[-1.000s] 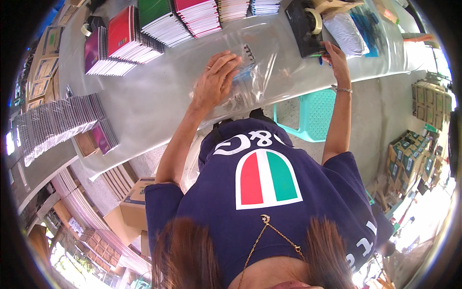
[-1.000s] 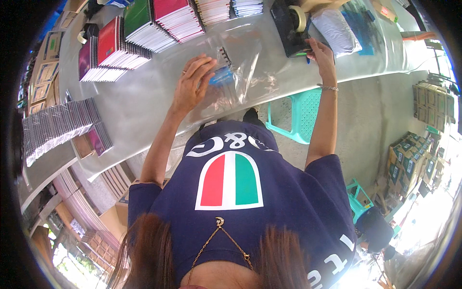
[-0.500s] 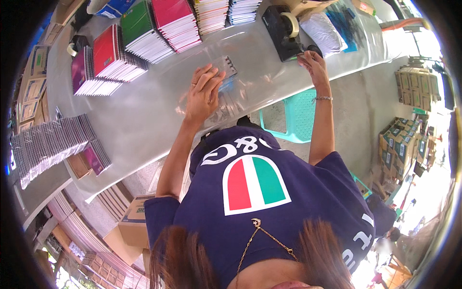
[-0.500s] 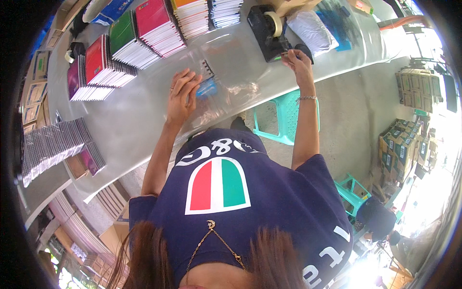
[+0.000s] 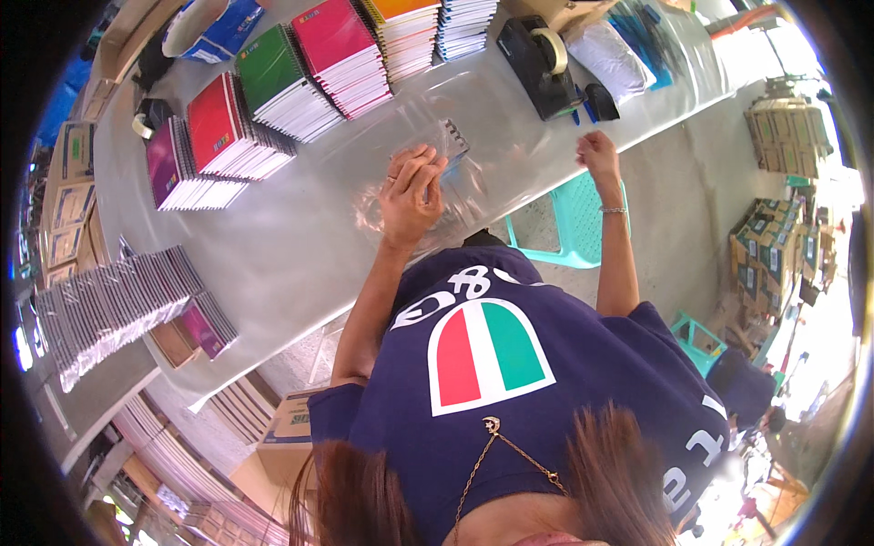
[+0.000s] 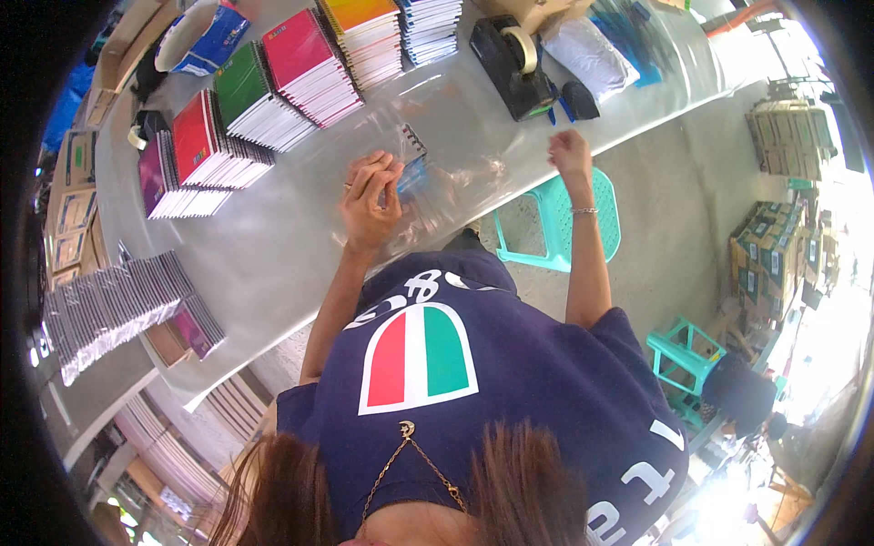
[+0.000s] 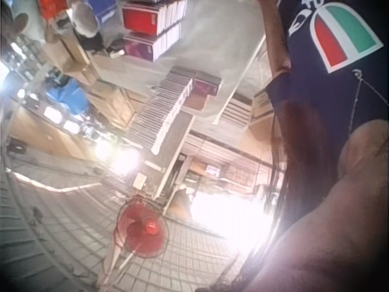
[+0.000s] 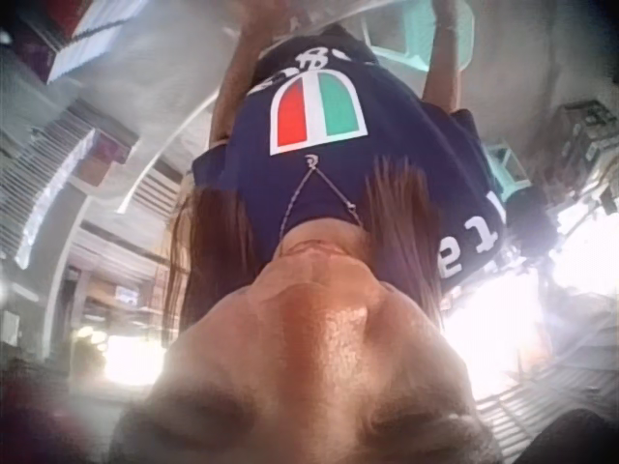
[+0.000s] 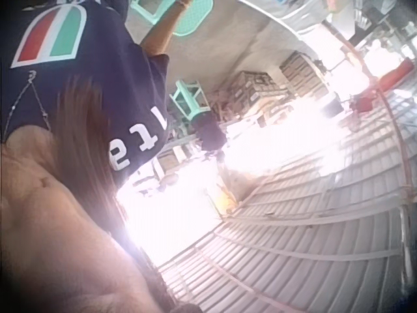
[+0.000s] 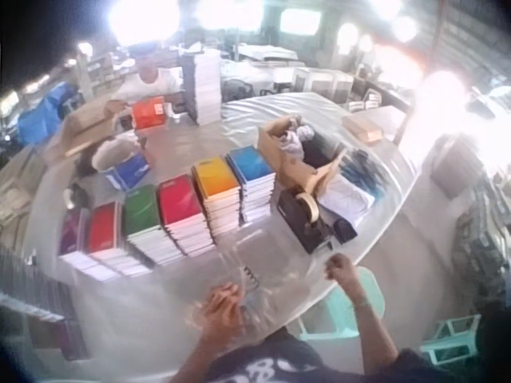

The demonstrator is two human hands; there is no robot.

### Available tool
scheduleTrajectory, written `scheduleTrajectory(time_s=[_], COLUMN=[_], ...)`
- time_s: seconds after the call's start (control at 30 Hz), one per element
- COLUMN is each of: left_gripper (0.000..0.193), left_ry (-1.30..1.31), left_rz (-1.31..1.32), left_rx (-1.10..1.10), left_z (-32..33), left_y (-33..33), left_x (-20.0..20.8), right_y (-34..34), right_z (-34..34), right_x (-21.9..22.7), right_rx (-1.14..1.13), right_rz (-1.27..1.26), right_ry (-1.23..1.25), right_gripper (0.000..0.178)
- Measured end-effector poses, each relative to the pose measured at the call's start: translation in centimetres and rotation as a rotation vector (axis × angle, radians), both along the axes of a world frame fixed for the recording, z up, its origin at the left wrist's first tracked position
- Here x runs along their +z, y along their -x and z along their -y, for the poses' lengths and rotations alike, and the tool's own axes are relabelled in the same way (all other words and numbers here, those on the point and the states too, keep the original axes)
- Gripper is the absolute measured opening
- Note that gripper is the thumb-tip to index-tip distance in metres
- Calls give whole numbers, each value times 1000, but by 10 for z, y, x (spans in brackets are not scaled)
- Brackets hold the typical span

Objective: The person repeatedly picks up stacks of colorful spiral-bound notebooks, places them into clear plastic bags, and seals the bags. The person then sets the packaged notebooks aside and repeats the process with new stacks.

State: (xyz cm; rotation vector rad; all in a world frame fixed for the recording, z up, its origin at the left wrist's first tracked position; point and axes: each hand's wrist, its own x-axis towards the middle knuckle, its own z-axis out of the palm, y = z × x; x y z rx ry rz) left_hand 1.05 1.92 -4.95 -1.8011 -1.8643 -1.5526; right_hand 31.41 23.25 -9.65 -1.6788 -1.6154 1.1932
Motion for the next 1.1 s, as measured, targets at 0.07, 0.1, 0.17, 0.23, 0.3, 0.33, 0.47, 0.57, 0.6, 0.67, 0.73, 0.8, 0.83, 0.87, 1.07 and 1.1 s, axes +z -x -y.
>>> scheduleTrajectory(time_s=[0.07, 0.1, 0.17, 0.23, 0.3, 0.33, 0.47, 0.57, 0.6, 0.67, 0.73, 0.8, 0.83, 0.87, 1.07, 1.1], left_gripper=[21, 22, 23, 24, 25, 25, 24, 21, 19, 16, 14, 20, 23, 30, 71, 75], left_ry=[5, 9, 18, 30, 33, 35, 24, 30, 31, 25, 6, 4, 2, 27, 425, 486], left_rz=[-23, -39, -61, -83, -75, -71, -92, -102, -112, -121, -121, -105, -98, -45, -155, -186], left_rx=[-3, -6, -12, -12, -14, -12, -32, -59, -62, -63, -60, -53, -50, -82, -38, -39], left_z=[2, 3, 3, 3, 3, 4, 4, 5, 5, 5, 4, 3, 2, 3, 19, 22], left_y=[1, 2, 4, 5, 3, 3, 5, 5, 6, 7, 6, 5, 6, 7, 7, 9], left_x=[0, 1, 2, 2, 2, 1, -1, 3, 4, 4, 4, 3, 1, -1, 35, 36], right_y=[47, 72, 117, 144, 162, 169, 182, 187, 189, 190, 188, 187, 188, 188, 189, 189], right_z=[38, 59, 98, 122, 134, 138, 143, 142, 141, 141, 135, 132, 131, 130, 136, 138], right_x=[36, 54, 88, 99, 103, 105, 103, 98, 97, 97, 94, 94, 96, 97, 94, 92], right_rx=[194, 232, 282, 287, 271, 250, 241, 216, 214, 212, 229, 246, 254, 262, 218, 198], right_rz=[-228, -347, -447, -463, -467, -463, -411, -348, -316, -253, -219, -184, -166, -148, -89, -148], right_ry=[112, 159, 201, 211, 209, 202, 152, 138, 133, 122, 138, 139, 133, 126, 69, 75], right_gripper=[23, 26, 26, 25, 24, 24, 26, 27, 27, 26, 27, 28, 29, 29, 32, 33])
